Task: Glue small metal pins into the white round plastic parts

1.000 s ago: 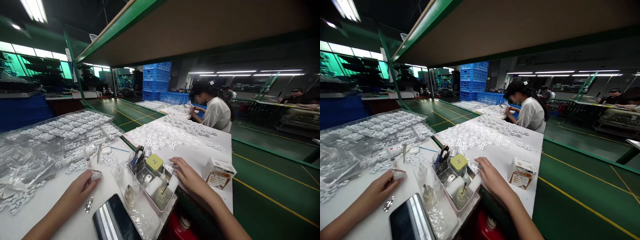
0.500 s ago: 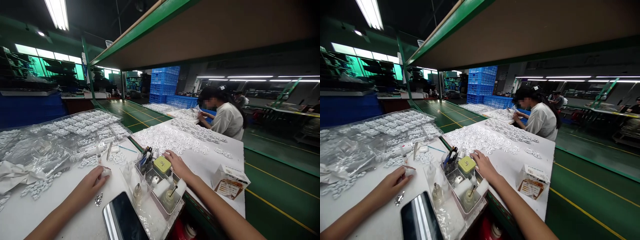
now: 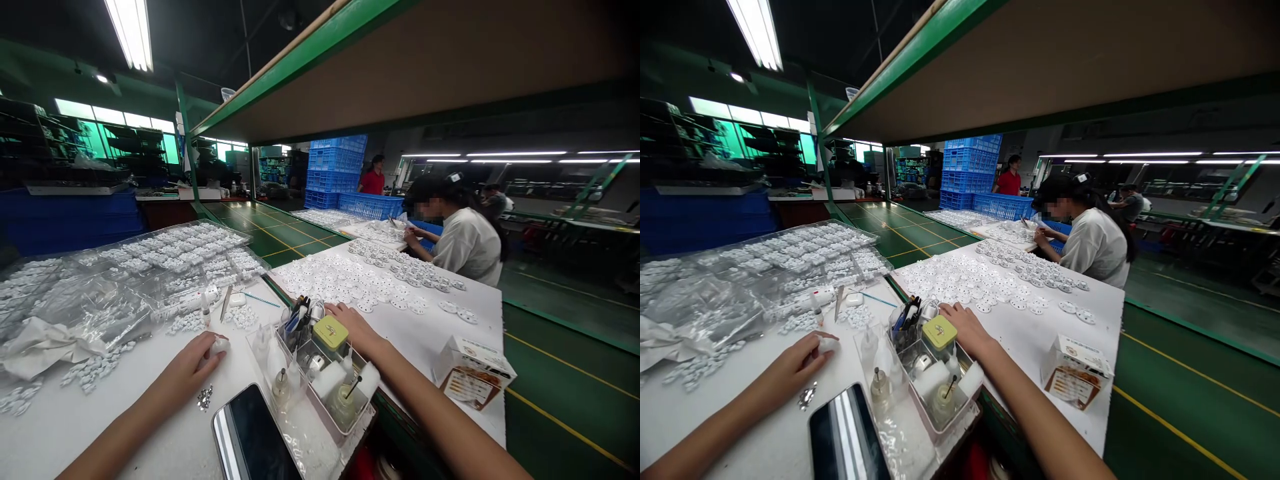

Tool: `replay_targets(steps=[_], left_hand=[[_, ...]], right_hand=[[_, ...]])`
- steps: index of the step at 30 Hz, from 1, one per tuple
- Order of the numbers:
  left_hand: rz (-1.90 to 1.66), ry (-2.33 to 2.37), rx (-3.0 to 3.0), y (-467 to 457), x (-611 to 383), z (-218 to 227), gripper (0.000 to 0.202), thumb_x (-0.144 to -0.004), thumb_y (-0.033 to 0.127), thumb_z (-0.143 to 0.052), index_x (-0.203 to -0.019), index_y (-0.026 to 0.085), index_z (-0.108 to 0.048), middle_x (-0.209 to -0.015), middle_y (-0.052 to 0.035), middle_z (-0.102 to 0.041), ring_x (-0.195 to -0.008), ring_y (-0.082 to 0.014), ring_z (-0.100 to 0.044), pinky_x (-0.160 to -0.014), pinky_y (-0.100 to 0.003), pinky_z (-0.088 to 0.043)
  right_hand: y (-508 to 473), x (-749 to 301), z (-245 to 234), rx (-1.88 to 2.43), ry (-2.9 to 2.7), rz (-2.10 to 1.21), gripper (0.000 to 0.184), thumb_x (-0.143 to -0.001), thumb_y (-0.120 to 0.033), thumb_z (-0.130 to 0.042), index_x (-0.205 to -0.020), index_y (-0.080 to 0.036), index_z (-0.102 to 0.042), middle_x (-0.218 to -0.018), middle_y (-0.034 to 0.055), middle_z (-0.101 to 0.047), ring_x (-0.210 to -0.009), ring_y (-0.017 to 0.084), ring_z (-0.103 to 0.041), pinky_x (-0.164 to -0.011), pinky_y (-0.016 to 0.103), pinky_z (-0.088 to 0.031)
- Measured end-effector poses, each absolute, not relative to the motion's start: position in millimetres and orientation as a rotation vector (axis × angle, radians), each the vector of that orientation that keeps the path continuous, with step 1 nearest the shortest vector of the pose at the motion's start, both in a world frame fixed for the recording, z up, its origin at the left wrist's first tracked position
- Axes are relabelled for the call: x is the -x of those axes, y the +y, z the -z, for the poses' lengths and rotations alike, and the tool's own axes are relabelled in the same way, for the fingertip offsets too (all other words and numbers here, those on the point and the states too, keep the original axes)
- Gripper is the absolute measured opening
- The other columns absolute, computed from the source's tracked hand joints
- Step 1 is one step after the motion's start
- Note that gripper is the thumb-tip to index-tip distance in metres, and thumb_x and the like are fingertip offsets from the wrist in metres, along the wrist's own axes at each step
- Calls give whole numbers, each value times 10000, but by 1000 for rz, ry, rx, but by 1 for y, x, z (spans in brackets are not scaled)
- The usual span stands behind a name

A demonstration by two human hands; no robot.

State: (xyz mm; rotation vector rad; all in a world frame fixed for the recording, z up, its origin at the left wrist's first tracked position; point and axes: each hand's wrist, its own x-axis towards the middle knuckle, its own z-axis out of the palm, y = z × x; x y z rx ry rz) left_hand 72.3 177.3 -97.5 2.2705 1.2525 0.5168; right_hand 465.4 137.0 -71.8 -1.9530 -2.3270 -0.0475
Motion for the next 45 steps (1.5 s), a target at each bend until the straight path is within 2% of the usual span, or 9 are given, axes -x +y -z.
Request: replay_targets(steps=[8, 12, 16, 21, 25, 30, 38, 41, 45], left_hand=[[-678, 1330, -2235, 186, -73, 110, 402, -920, 570, -358, -764, 218, -474, -774, -18, -530, -681, -201, -528, -643, -304, -403], [-755, 1333, -2179, 199, -76, 127, 402, -898, 580, -383, -809, 211, -517, -741, -2, -510, -673, -199, -531, -657, -301, -406], [-810, 1321, -2140, 201, -77, 130, 393, -894, 573, -407, -885, 211, -559, -748, -1, -518, -694, -208, -549, -685, -308, -417], [-840, 1312, -2118, 190, -78, 119, 392, -902, 572, -419, -956, 218, -578, -782, -11, -538, -724, -222, -561, -705, -322, -425], [-816, 1302, -2120, 186, -78, 113, 406, -901, 584, -411, -927, 217, -584, -785, -18, -544, -730, -227, -560, -711, -328, -428], [-809, 1293, -2092, 187, -78, 113, 441, -902, 611, -395, -979, 221, -587, -804, -24, -548, -754, -238, -579, -710, -330, -436], [-765, 1284, -2149, 199, -81, 132, 457, -877, 637, -379, -815, 219, -551, -744, -11, -515, -701, -236, -573, -690, -330, -439], [-747, 1321, -2146, 200, -79, 131, 463, -863, 635, -409, -929, 207, -571, -751, -13, -524, -689, -240, -578, -678, -336, -447], [-656, 1315, -2144, 200, -67, 112, 673, -822, 609, -473, -1309, 146, -456, -889, -74, -620, -700, -240, -616, -668, -331, -478]], right_hand=[[122, -468, 66, 2082, -2295, 94, 375, -946, -298, -516, -1312, -216, -507, -1346, 95, -481, -1198, 267, -479, -963, 494, -434], [105, -471, 64, 2180, -2220, 145, 361, -972, -312, -456, -1322, -236, -505, -1320, 85, -515, -1193, 257, -490, -946, 476, -437], [103, -470, 67, 2339, -2064, 196, 448, -979, -302, -433, -1415, -205, -406, -1333, 124, -509, -1217, 272, -483, -963, 488, -428], [106, -468, 66, 2423, -2003, 172, 339, -952, -325, -508, -1243, -155, -543, -1273, 125, -533, -1179, 257, -514, -927, 448, -471], [105, -469, 62, 2369, -2066, 137, 315, -954, -341, -513, -1194, -143, -559, -1190, 99, -585, -1088, 212, -571, -932, 425, -476], [107, -466, 61, 2398, -2014, 168, 332, -948, -364, -520, -1191, -143, -561, -1176, 105, -587, -1087, 227, -570, -911, 441, -484], [118, -465, 67, 2278, -2011, 161, 340, -954, -438, -490, -1075, -140, -598, -1031, 74, -625, -930, 180, -603, -855, 396, -494], [117, -466, 68, 2237, -1947, 174, 332, -955, -428, -491, -1088, -142, -596, -1060, 80, -619, -958, 185, -597, -874, 403, -487], [115, -467, 66, 2161, -1808, 170, 384, -976, -452, -435, -1158, -142, -570, -1095, 91, -613, -981, 190, -599, -886, 410, -485]])
